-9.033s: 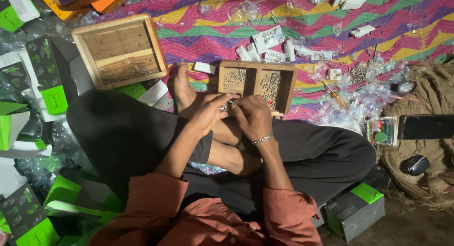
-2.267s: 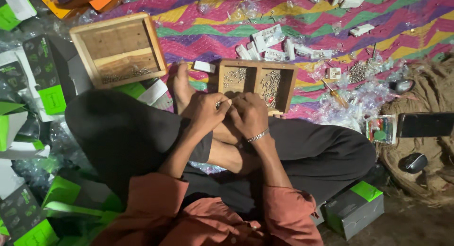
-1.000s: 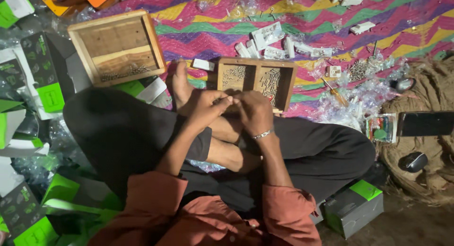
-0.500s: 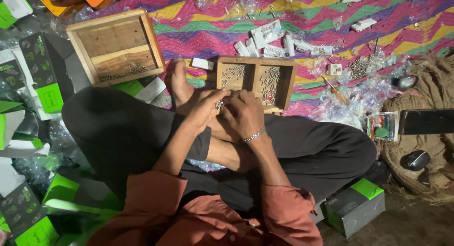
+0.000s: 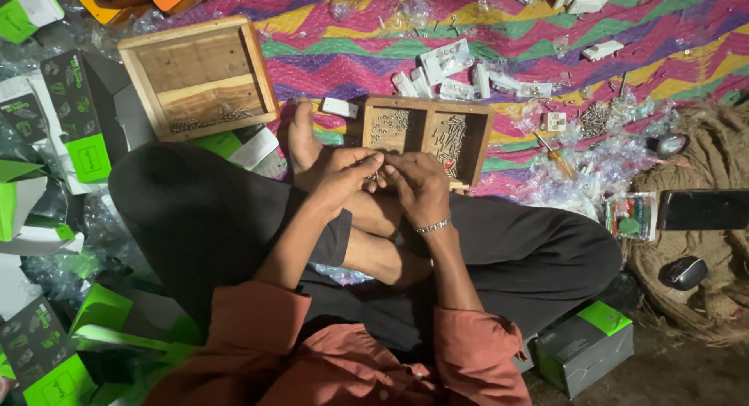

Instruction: The person sits on the floor and assembles small electrical components by hand. They pick up white plastic pieces and metal pins from a wooden box, insert the pins into the plastic, and place the assembled units into a second wooden box. The person repeats this process continuously.

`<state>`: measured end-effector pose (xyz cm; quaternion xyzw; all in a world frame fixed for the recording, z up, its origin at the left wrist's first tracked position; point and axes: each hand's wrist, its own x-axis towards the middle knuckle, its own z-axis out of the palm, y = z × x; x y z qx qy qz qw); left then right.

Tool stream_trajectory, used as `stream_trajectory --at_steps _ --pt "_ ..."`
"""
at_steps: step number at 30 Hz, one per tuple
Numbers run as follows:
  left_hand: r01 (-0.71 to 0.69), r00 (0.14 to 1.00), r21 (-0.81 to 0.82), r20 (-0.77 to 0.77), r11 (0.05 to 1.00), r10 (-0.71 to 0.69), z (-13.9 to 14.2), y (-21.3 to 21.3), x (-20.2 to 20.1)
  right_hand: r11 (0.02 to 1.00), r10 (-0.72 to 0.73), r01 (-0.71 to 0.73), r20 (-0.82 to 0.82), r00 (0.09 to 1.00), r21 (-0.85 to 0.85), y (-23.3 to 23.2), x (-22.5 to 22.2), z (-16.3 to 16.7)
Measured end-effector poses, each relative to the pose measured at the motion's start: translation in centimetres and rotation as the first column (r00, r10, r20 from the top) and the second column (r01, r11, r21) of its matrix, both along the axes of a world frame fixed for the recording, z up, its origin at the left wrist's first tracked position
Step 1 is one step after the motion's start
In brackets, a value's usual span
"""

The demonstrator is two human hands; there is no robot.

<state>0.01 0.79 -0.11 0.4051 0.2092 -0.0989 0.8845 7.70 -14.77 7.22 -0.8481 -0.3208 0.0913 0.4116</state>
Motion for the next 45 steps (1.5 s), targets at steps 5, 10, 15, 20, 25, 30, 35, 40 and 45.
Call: stream_trajectory --at_steps 5,10,15,20,25,30,35,40,45 --pt "-0.019 0.999 -0.026 -0.038 0.999 0.018 -0.1 0.0 0.0 0.992 -0.065 0.081 -0.159 0.985 0.095 -0.1 -0.3 0.1" --pt "0.043 0.998 0.074 -0.050 0.996 -0.040 -0.5 -0.1 -0.2 1.000 -0.029 0.029 0.001 1.000 0.012 0.0 0.1 0.0" --pt "0.051 0.998 0.071 -0.052 0.996 -0.048 -0.3 0.1 -0.2 0.999 -0.003 0.001 0.048 0.999 0.043 0.0 -0.1 -0.5" --pt "0.070 0.997 0.065 -0.022 0.995 -0.068 0.4 0.1 -0.1 0.986 -0.152 0.160 -0.147 0.977 0.044 -0.4 -0.2 -0.9" --pt "0.039 0.999 0.191 0.017 0.981 -0.043 0.5 -0.1 -0.2 0.983 -0.158 0.175 -0.231 0.960 0.053 -0.5 -0.1 -1.2" --pt "-0.043 0.991 0.711 0.117 0.702 -0.057 0.5 -0.4 0.0 0.999 -0.020 0.017 -0.098 0.995 -0.030 -0.8 0.3 -1.5" --pt "-0.046 0.994 0.859 0.090 0.510 -0.063 1.2 -0.2 -0.2 0.999 -0.026 0.028 0.066 0.997 -0.039 -0.9 0.1 -1.9" --pt "-0.053 0.990 0.896 0.105 0.442 -0.094 1.5 0.0 -0.2 0.993 0.043 -0.030 0.109 0.993 -0.119 -0.5 -0.2 -1.6" --pt "-0.145 0.981 0.921 0.182 0.361 -0.072 1.4 -0.2 -0.2 0.986 -0.161 0.156 0.127 0.979 0.050 -0.3 -0.5 -0.5"
